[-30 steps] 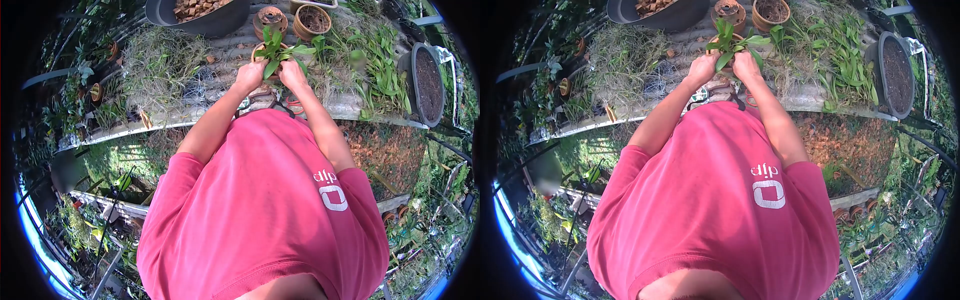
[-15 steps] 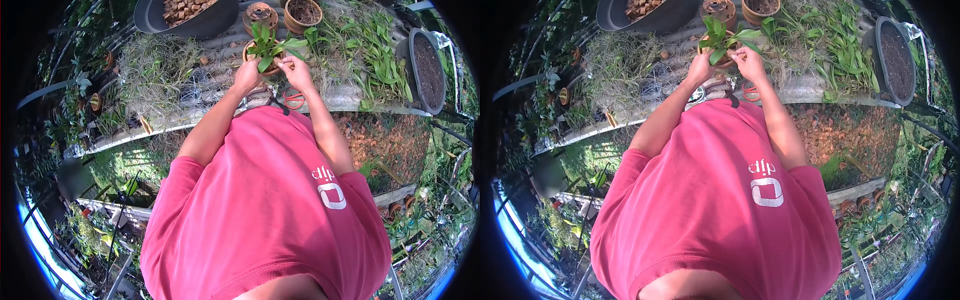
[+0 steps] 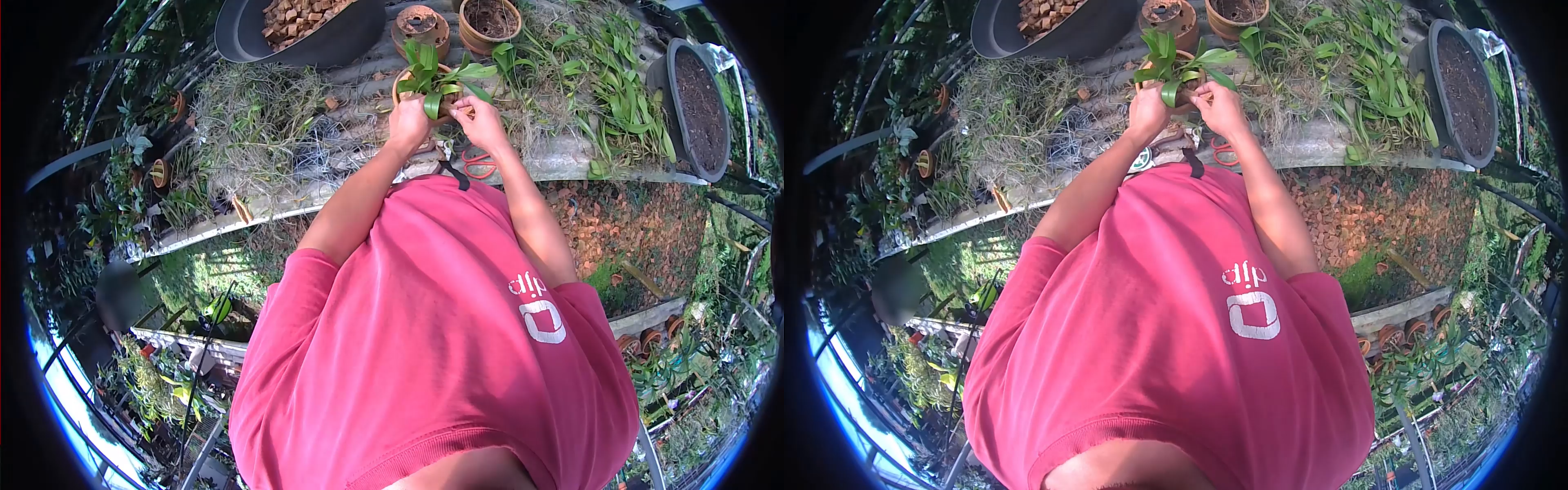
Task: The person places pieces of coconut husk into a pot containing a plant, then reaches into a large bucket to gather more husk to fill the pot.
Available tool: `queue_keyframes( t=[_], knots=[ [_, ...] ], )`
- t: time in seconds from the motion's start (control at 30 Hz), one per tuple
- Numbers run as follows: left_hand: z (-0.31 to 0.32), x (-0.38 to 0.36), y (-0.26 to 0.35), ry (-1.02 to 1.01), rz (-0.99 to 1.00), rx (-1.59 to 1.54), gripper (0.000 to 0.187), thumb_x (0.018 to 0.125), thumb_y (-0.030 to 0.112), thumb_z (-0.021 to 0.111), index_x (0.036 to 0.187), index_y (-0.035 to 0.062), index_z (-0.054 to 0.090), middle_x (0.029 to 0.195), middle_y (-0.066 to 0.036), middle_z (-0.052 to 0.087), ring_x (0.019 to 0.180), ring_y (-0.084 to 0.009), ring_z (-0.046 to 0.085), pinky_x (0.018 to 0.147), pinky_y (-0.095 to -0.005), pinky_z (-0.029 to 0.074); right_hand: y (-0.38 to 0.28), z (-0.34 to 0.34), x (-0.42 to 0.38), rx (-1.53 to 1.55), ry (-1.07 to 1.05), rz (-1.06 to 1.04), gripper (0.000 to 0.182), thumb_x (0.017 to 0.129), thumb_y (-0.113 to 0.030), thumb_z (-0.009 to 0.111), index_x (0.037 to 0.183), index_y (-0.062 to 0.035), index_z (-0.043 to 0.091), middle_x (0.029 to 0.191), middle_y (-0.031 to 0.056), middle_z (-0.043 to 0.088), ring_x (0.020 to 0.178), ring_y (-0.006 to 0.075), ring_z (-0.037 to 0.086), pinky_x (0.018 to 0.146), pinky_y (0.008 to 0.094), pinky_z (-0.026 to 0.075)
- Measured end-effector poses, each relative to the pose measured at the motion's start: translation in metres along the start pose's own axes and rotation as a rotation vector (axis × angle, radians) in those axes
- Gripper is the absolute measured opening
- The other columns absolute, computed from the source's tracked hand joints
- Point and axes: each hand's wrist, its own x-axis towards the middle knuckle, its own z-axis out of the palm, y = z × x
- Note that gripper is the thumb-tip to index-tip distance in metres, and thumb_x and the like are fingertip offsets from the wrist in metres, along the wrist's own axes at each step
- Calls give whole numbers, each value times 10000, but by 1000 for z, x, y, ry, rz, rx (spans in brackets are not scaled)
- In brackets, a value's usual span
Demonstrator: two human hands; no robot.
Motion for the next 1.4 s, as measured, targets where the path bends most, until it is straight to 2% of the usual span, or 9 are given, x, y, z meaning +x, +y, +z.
queue_keyframes(
  t=[0.2,0.33,0.6,0.7,0.97,1.13,1.23,1.3,1.4],
  knots=[
    [-5,-4,-21,-103,392,57,315,943,256,737,1222,111,752,1226,-193,726,1073,-412,716,916,-507,587,-7,8,0,18,5,-78,276,915,-199,815,1059,25,742,1008,205,781,928,330,778,843,409,603],
    [-16,-23,-22,-4,311,-202,426,874,27,672,1296,73,714,1264,-199,716,1130,-420,695,993,-472,563,-7,16,3,-95,16,-176,258,938,-179,786,1087,28,747,1009,219,779,927,345,776,829,416,610],
    [-18,-33,-30,122,200,-157,347,867,52,702,1213,74,715,1139,-186,720,1064,-427,689,949,-491,562,-18,26,8,-118,-4,-145,243,902,-130,774,1066,45,735,1032,256,754,961,433,737,857,471,589],
    [-23,-35,-31,91,171,-181,298,878,70,704,1175,65,726,1115,-205,719,1056,-437,686,931,-499,556,-12,30,9,-167,26,-356,230,901,-134,767,1069,23,754,1032,247,748,964,446,721,860,489,581],
    [-33,-41,-15,-70,-97,-418,278,962,194,693,1171,14,731,1031,-290,734,1013,-469,709,893,-477,561,5,29,3,-186,-11,-438,262,951,-146,738,1158,11,773,1027,220,712,971,398,700,895,447,563],
    [-30,-39,-21,-50,-111,-482,333,988,265,716,1200,9,738,1006,-245,770,957,-370,765,876,-435,568,-10,7,-8,-71,86,-190,341,962,-133,707,1265,20,740,1121,226,692,997,386,701,911,437,559],
    [-33,-37,-11,-129,-118,-524,349,985,260,731,1228,10,732,1042,-184,792,967,-263,762,870,-397,569,7,8,-9,-110,155,-225,384,991,-145,675,1348,-6,703,1146,209,692,984,331,714,905,398,560],
    [-26,-33,-6,-152,-89,-575,393,985,262,735,1279,3,702,1049,-157,788,931,-234,745,838,-375,570,9,9,-11,-134,166,-308,379,986,-100,664,1346,18,677,1159,242,679,1029,377,706,913,432,564],
    [-13,-23,-11,-290,-234,-820,401,1015,228,709,1327,-13,637,1032,-99,749,859,-161,687,785,-340,562,-3,17,-6,-3,260,-325,371,965,-96,685,1315,24,659,1138,270,681,1067,467,677,925,485,560]
  ],
)
